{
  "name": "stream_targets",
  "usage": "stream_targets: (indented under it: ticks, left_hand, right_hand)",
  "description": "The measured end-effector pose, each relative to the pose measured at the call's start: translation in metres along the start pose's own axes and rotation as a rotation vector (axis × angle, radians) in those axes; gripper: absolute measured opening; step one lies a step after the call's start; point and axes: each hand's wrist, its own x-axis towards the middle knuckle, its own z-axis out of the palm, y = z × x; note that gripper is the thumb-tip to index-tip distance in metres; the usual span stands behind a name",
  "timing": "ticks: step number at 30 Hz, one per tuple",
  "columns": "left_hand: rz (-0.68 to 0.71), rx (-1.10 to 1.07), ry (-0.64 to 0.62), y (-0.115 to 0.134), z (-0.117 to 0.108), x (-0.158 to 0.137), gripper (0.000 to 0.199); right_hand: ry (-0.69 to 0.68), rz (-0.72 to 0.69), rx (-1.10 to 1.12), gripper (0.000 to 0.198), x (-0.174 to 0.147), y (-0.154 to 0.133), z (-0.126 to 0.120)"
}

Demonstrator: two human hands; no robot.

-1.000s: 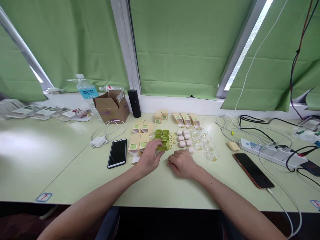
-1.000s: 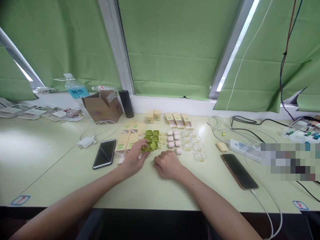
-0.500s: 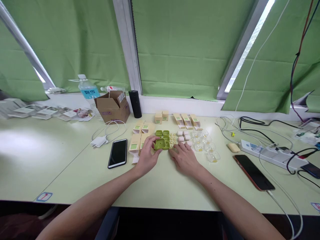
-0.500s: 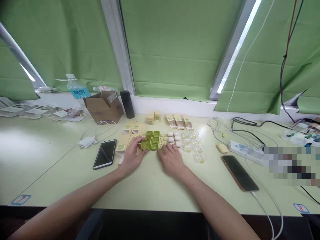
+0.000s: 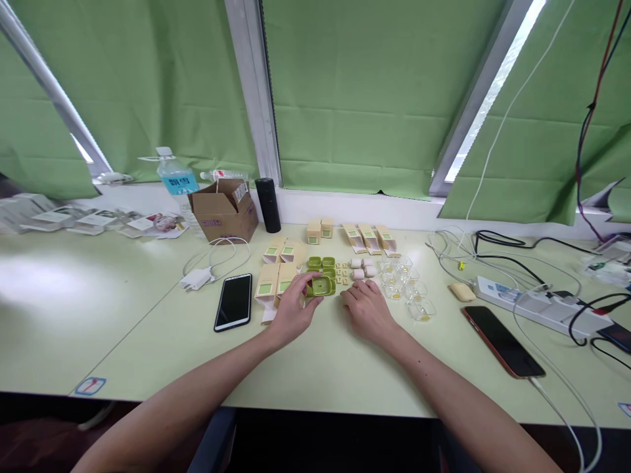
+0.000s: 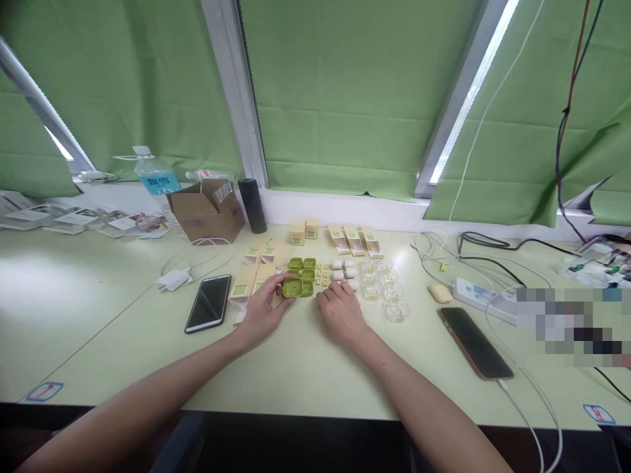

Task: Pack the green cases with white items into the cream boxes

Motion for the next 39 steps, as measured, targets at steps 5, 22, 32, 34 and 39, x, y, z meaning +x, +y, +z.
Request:
stream_targets:
  ticks: [5,22,32,34,39]
  left_hand:
    - [-0.011,-0.168,-0.020,-0.008,0.002,-0.001,0.045]
    - [-0.262,-0.940,-0.267,0.000,0.008,-0.002,0.051]
    - [-0.361,-0.933,-0.355,0.001,0.013,-0.004,0.052]
    - [-0.358,-0.927,-0.363,0.002,0.013,-0.004,0.051]
    - [-0.354,-0.915,-0.385,0.004,0.012,-0.004,0.050]
  right_hand:
    - [0.246,0.004,0.110,0.011,-0.001,0.002,-0.002]
    - [0.707,0.093,0.688,0.018,0.000,-0.016,-0.026]
    - [0.649,-0.068,0.502,0.016,-0.001,-0.019,-0.026]
    - [0.622,-0.066,0.426,0.014,-0.002,-0.019,-0.026]
    - [0.565,-0.065,0.307,0.018,-0.003,-0.018,-0.023]
